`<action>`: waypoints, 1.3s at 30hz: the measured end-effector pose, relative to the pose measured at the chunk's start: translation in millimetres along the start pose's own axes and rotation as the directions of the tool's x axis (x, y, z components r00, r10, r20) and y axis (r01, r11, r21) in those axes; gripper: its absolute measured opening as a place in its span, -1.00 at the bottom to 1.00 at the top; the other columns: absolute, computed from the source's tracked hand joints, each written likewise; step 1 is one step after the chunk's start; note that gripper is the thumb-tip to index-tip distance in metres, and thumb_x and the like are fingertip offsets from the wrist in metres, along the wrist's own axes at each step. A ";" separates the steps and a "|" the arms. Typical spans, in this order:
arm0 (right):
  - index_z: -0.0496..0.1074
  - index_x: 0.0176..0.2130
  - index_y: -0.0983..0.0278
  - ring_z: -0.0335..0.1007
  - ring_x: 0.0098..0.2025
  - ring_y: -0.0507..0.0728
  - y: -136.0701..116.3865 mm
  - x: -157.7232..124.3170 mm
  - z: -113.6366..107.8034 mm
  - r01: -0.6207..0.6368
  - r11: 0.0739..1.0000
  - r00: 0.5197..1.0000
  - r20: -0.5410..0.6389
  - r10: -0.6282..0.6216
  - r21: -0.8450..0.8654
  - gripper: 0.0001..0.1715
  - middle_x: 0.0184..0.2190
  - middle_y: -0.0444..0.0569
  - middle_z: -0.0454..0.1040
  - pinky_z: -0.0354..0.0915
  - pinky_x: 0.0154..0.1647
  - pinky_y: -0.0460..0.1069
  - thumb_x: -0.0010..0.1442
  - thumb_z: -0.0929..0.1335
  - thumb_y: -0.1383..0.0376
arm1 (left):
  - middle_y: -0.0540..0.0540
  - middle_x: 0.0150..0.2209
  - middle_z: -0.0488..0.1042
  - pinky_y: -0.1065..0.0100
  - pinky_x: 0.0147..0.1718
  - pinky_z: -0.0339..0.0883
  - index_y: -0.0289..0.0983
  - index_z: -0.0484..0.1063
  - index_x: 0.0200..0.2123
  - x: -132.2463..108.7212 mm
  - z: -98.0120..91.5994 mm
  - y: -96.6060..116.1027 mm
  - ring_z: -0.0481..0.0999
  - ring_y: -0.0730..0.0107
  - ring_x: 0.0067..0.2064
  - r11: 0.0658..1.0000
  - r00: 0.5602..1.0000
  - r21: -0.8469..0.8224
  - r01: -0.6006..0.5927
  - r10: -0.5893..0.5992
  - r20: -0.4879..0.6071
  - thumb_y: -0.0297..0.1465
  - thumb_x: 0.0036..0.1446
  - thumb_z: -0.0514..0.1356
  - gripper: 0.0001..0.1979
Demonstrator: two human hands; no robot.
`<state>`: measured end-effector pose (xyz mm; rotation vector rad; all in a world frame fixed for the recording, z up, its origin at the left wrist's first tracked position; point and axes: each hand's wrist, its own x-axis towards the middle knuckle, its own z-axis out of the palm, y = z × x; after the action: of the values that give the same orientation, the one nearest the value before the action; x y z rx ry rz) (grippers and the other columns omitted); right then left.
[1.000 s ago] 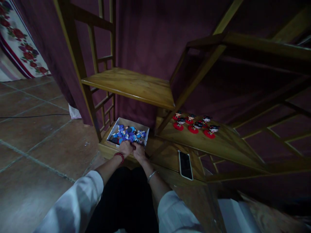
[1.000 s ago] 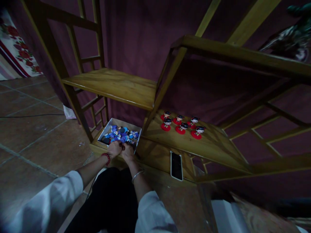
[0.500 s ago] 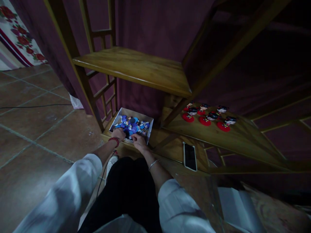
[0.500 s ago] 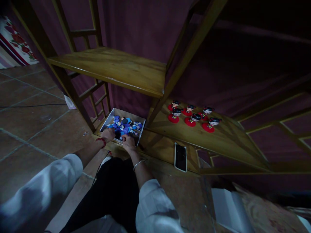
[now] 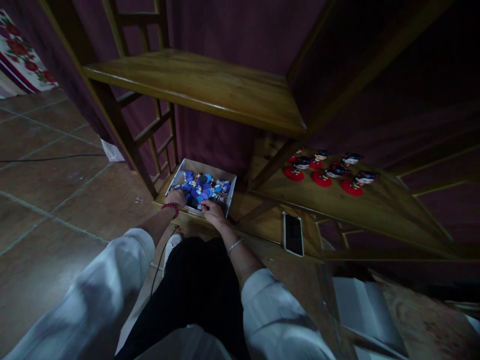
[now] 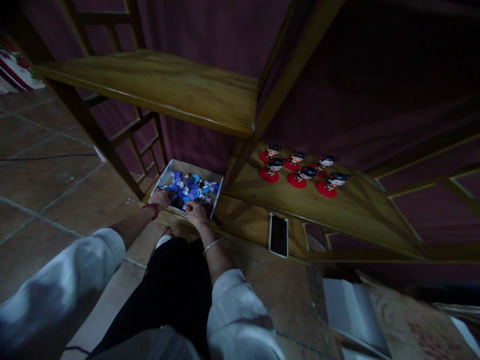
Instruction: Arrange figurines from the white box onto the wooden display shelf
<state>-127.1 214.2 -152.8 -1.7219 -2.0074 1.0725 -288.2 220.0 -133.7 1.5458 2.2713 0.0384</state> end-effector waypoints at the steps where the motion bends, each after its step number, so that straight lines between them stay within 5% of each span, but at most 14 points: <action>1: 0.45 -0.21 0.18 0.40 -0.17 0.06 -0.4 1.0 -0.4 -0.014 1.000 1.000 0.012 0.014 -0.008 -0.71 -0.23 -0.12 0.50 0.25 -0.10 -0.09 0.06 0.25 0.33 | -0.31 -0.02 0.26 0.25 -0.09 0.20 -0.33 0.31 -0.07 -0.7 -1.2 0.6 0.31 0.13 -0.01 1.000 1.000 0.004 0.011 -0.011 -0.017 -0.18 0.08 -0.03 -0.56; 14: 0.46 -0.20 0.20 0.41 -0.21 0.10 0.3 4.1 0.3 -0.035 0.997 0.999 0.038 0.037 -0.066 -0.69 -0.24 -0.08 0.51 0.26 -0.17 -0.08 0.08 0.24 0.25 | -0.31 0.02 0.22 0.27 -0.06 0.19 -0.34 0.30 -0.06 10.4 6.6 -6.7 0.29 0.10 0.01 0.999 0.999 0.017 -0.039 0.039 -0.030 -0.34 0.00 0.06 -0.61; 24: 0.46 -0.21 0.17 0.40 -0.25 0.06 -2.4 0.4 -3.6 -0.032 0.991 0.999 0.032 0.036 -0.127 -0.70 -0.28 -0.15 0.51 0.25 -0.21 -0.11 0.09 0.22 0.26 | -0.15 -0.08 0.36 0.41 -0.16 0.25 -0.23 0.45 -0.23 17.4 8.2 -15.9 0.43 0.30 -0.16 0.994 0.995 -0.065 -0.083 0.079 -0.066 -0.38 -0.04 0.09 -0.73; 39: 0.47 -0.21 0.16 0.40 -0.25 0.04 -1.0 1.6 -2.5 -0.097 0.994 0.994 0.035 0.099 -0.055 -0.71 -0.27 -0.17 0.51 0.26 -0.22 -0.13 0.06 0.25 0.26 | -0.12 -0.23 0.49 0.43 -0.31 0.30 -0.30 0.41 -0.17 27.1 -2.0 -14.7 0.45 0.37 -0.22 0.971 0.998 -0.236 0.038 -0.049 -0.043 -0.45 0.00 0.06 -0.71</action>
<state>-126.7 216.6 -150.8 -1.8584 -2.0092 1.0991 -310.4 239.0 -143.6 1.3854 2.2433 0.3247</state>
